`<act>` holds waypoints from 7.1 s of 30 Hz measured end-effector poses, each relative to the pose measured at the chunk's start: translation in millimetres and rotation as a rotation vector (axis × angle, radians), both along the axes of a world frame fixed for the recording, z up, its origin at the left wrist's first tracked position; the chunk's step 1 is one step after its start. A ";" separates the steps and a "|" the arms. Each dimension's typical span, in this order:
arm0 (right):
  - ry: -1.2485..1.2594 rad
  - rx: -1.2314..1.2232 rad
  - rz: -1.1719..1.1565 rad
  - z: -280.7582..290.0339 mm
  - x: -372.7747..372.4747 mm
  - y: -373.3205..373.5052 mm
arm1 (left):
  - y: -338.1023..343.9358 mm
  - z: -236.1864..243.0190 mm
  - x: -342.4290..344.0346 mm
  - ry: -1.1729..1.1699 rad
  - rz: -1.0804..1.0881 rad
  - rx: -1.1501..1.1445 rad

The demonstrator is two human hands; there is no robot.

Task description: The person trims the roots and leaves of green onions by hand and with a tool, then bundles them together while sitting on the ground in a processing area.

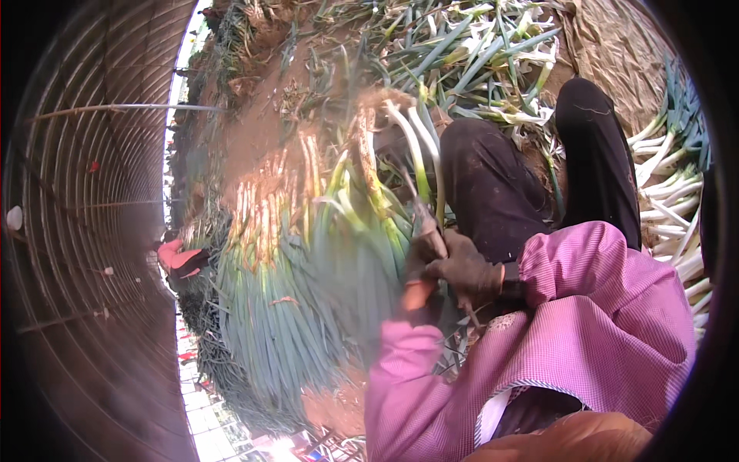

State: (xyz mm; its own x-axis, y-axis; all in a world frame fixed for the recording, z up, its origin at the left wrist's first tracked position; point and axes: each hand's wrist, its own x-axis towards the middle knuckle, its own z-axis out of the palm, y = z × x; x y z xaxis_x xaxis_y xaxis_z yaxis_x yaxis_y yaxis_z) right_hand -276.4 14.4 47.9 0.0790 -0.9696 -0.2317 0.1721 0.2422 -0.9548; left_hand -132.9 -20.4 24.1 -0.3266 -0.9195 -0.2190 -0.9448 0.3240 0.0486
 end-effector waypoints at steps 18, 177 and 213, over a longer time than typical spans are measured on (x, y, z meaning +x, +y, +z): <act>-0.156 0.315 0.427 21.8 3.6 -17.6 | -84.3 39.5 88.8 -0.301 0.649 0.266; -0.157 0.094 0.267 1.1 -15.0 -63.2 | 88.5 -3.7 43.5 0.305 0.421 0.205; -0.100 0.152 -0.058 13.2 -32.0 -50.8 | 10.0 22.6 -36.5 0.069 -0.238 -0.078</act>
State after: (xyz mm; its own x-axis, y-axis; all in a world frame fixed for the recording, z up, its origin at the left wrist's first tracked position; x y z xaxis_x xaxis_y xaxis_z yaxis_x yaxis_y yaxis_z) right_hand -308.4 -36.4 61.1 0.0537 -0.9277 -0.3694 0.2819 0.3689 -0.8857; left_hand -169.3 -10.3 46.7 -0.5474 -0.8282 -0.1200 -0.8368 0.5420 0.0767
